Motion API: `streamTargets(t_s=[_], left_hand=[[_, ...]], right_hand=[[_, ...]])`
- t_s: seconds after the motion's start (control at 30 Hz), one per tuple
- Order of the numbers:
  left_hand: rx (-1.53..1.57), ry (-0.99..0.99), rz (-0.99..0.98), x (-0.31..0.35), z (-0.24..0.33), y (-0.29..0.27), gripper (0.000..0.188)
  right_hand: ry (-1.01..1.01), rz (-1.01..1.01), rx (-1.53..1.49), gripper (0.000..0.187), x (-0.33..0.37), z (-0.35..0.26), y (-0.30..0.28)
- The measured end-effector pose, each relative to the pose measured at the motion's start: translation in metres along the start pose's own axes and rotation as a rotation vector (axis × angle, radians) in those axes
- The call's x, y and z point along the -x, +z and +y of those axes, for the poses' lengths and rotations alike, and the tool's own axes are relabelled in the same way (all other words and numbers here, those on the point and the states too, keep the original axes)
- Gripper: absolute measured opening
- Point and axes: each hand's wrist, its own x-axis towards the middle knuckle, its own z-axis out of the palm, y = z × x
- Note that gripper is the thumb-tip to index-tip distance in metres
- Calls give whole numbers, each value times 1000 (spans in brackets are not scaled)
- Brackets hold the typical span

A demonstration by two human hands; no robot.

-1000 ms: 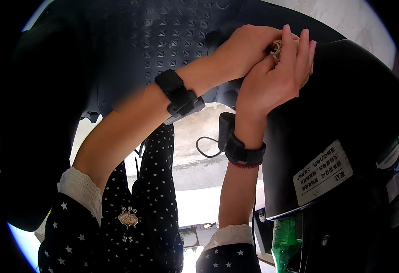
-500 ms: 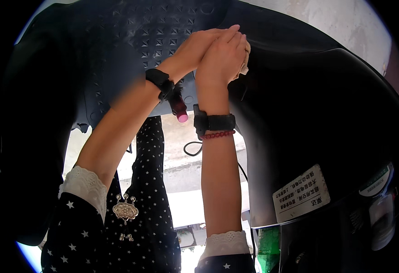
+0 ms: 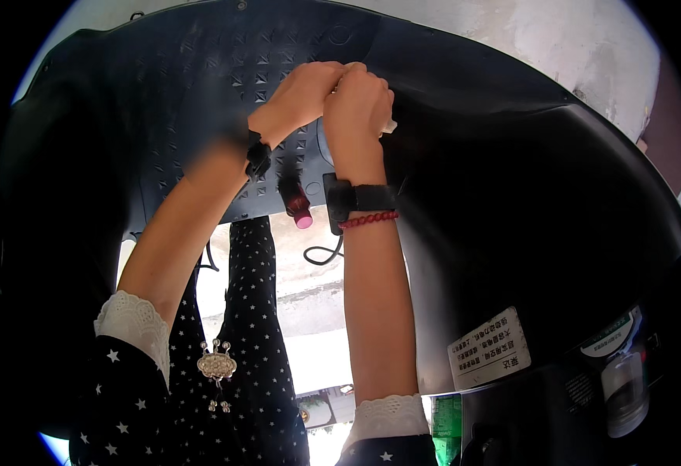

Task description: The person wipes the handlebars, dashboard, front fairing, and inner leg shield of a white moped using a tan cloth.

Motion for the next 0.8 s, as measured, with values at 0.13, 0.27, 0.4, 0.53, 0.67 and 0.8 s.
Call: streamTargets(t_s=[0.13,0.27,0.4,0.53,0.67,0.8], left_hand=[[-120,16,14,-6,2,-6,17],[86,98,136,-17,7,-3,15],[83,241,263,-47,23,-2,15],[240,160,346,-72,54,-7,15],[193,108,170,-102,93,4,25],[254,214,162,-123,132,35,30]], right_hand=[[78,-154,26,16,-24,-5,-24],[20,-336,351,30,-51,-33,-71],[98,-201,463,27,-67,-45,-114],[-92,-197,759,24,-93,-23,-147],[-160,-242,1015,21,-97,-9,-169],[-95,-188,1070,19,-115,51,-189]])
